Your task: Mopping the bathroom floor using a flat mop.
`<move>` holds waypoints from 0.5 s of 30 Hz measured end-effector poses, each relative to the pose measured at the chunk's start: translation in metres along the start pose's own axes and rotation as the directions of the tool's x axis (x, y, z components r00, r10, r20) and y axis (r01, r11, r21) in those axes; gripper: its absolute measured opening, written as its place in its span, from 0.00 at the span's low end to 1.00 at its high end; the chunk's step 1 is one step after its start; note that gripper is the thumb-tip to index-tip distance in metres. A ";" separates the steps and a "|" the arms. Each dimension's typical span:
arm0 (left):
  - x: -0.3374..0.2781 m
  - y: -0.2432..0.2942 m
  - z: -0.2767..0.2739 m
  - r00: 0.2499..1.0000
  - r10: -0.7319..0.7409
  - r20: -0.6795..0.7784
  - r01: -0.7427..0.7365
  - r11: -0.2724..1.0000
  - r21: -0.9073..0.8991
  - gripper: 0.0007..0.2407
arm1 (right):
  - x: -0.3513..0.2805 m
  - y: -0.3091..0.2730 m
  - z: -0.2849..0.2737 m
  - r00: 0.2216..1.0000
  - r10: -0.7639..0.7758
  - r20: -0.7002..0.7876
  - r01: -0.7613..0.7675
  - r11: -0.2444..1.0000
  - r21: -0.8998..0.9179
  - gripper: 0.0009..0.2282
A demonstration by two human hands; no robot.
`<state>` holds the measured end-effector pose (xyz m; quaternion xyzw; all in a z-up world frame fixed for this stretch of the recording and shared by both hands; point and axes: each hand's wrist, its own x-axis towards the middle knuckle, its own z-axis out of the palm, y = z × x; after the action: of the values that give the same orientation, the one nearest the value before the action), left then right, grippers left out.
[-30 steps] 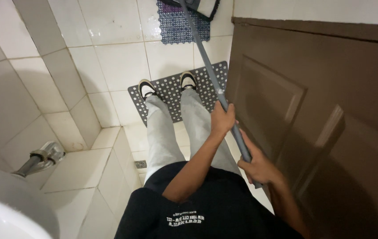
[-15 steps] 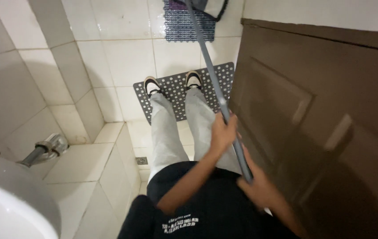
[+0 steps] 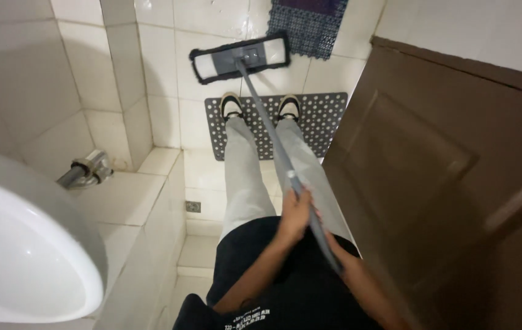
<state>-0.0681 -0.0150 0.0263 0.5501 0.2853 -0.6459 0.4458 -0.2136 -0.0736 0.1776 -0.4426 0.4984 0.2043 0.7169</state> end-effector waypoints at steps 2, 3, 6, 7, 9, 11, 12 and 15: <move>-0.003 0.031 -0.013 0.999 -0.022 -0.023 0.022 1.000 -0.013 0.10 | 0.020 -0.011 0.024 0.973 0.231 0.005 -0.229 0.967 -0.111 0.31; -0.002 0.050 -0.022 0.998 -0.028 -0.047 0.028 1.000 -0.011 0.11 | 0.034 -0.017 0.036 0.902 0.431 -0.010 -0.423 0.881 -0.212 0.33; -0.005 0.084 -0.023 0.993 -0.069 -0.096 0.067 0.998 -0.017 0.09 | 0.053 -0.005 0.060 0.977 0.214 -0.010 -0.214 0.971 -0.107 0.30; 0.002 0.087 -0.031 0.993 -0.066 -0.095 0.065 0.998 -0.016 0.09 | 0.064 -0.001 0.068 0.977 0.211 -0.010 -0.211 0.972 -0.107 0.30; 0.016 0.091 -0.042 0.994 -0.055 -0.096 0.052 0.998 -0.031 0.08 | 0.081 0.007 0.080 0.997 -0.030 -0.076 0.030 1.000 0.006 0.27; 0.032 0.110 -0.054 0.994 -0.057 -0.090 0.058 0.998 0.000 0.08 | 0.092 -0.007 0.090 0.988 -0.105 -0.114 0.111 0.993 0.042 0.26; 0.041 0.120 -0.061 0.994 -0.056 -0.092 0.059 0.998 0.029 0.08 | 0.098 -0.014 0.095 0.973 -0.181 -0.146 0.194 0.978 0.075 0.26; 0.078 0.162 -0.080 0.994 0.048 -0.100 -0.031 0.985 0.168 0.11 | 0.144 -0.082 0.121 0.976 -0.027 -0.214 0.008 0.996 -0.087 0.38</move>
<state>0.1123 -0.0381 -0.0479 0.6238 0.2422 -0.6291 0.3955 -0.0287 -0.0366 0.0970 -0.4967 0.5600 0.1699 0.6410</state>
